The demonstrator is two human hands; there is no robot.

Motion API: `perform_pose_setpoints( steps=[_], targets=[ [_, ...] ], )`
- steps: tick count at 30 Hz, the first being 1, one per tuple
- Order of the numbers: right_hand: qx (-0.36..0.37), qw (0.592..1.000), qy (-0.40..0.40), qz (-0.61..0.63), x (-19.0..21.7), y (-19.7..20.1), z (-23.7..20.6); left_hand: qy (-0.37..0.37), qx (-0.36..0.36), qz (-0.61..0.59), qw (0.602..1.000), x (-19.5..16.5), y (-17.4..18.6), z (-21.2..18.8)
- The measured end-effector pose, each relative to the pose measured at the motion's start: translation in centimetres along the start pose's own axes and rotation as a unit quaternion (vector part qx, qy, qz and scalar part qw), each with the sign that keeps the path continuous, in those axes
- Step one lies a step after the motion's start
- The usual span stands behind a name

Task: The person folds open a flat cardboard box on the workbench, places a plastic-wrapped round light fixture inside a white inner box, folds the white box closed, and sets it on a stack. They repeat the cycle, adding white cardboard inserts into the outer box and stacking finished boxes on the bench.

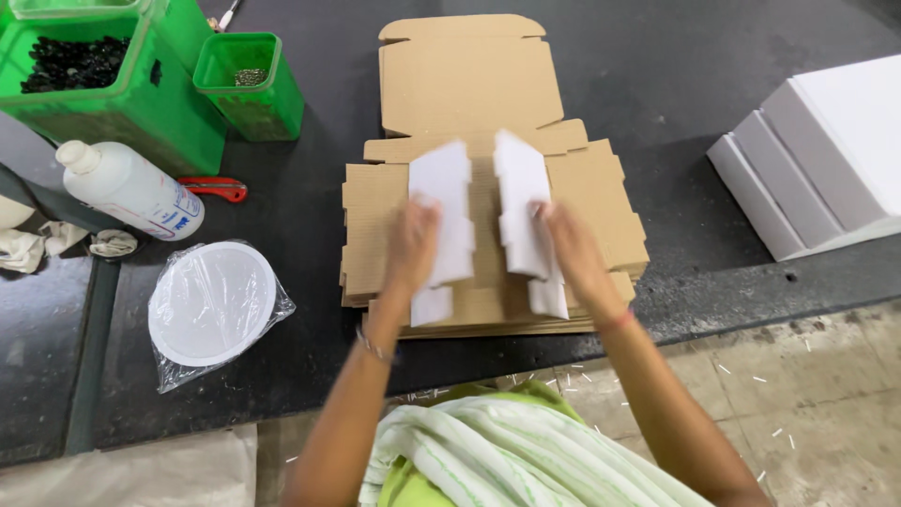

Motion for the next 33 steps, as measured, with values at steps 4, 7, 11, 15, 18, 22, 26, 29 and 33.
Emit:
perform_pose_setpoints(
  steps=[4, 7, 11, 15, 18, 22, 26, 29, 33],
  targets=[
    [-0.072, 0.98, 0.049, 0.179, 0.0, 1.6, 8.5, -0.149, -0.195, -0.01, 0.97, 0.2, 1.7, 6.7],
    [-0.076, 0.964, -0.04, 0.251, -1.1, 1.8, 11.1, -0.062, -0.175, -0.141, 0.972, 0.5, 1.8, 9.1],
    [-0.027, 0.957, -0.02, 0.287, -0.6, 2.1, 10.8, -0.011, -0.115, -0.341, 0.933, 0.3, 2.3, 9.5],
    [-0.057, 0.956, -0.003, 0.287, 0.5, 0.8, 9.3, -0.113, -0.147, -0.23, 0.955, -0.2, 2.5, 8.4],
    [-0.098, 0.962, 0.064, 0.246, 0.6, -0.5, 8.8, -0.115, -0.231, 0.078, 0.963, -0.6, 2.0, 7.1],
    [-0.138, 0.978, 0.116, -0.101, 0.1, -1.4, 8.9, -0.118, -0.196, 0.282, 0.932, -1.4, 1.1, 6.0],
    [-0.151, 0.881, 0.218, -0.392, 0.4, -2.1, 8.7, -0.163, -0.174, 0.382, 0.893, -2.1, 1.1, 5.4],
    [-0.133, 0.859, 0.237, -0.434, 1.2, -2.4, 8.2, -0.19, -0.152, 0.438, 0.865, -2.8, 1.3, 5.3],
    [-0.088, 0.86, 0.271, -0.424, 3.5, -2.4, 8.6, -0.273, -0.17, 0.427, 0.845, -4.6, 1.8, 5.3]
  ],
)
Point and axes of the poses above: each hand's wrist, its own z-axis towards the middle knuckle, its own y-axis out of the back of the hand, x = y × z, the point moved 2 cm from there along z, towards the middle knuckle, and after that the axes turned 4 degrees about x, right-handed, at the moved point
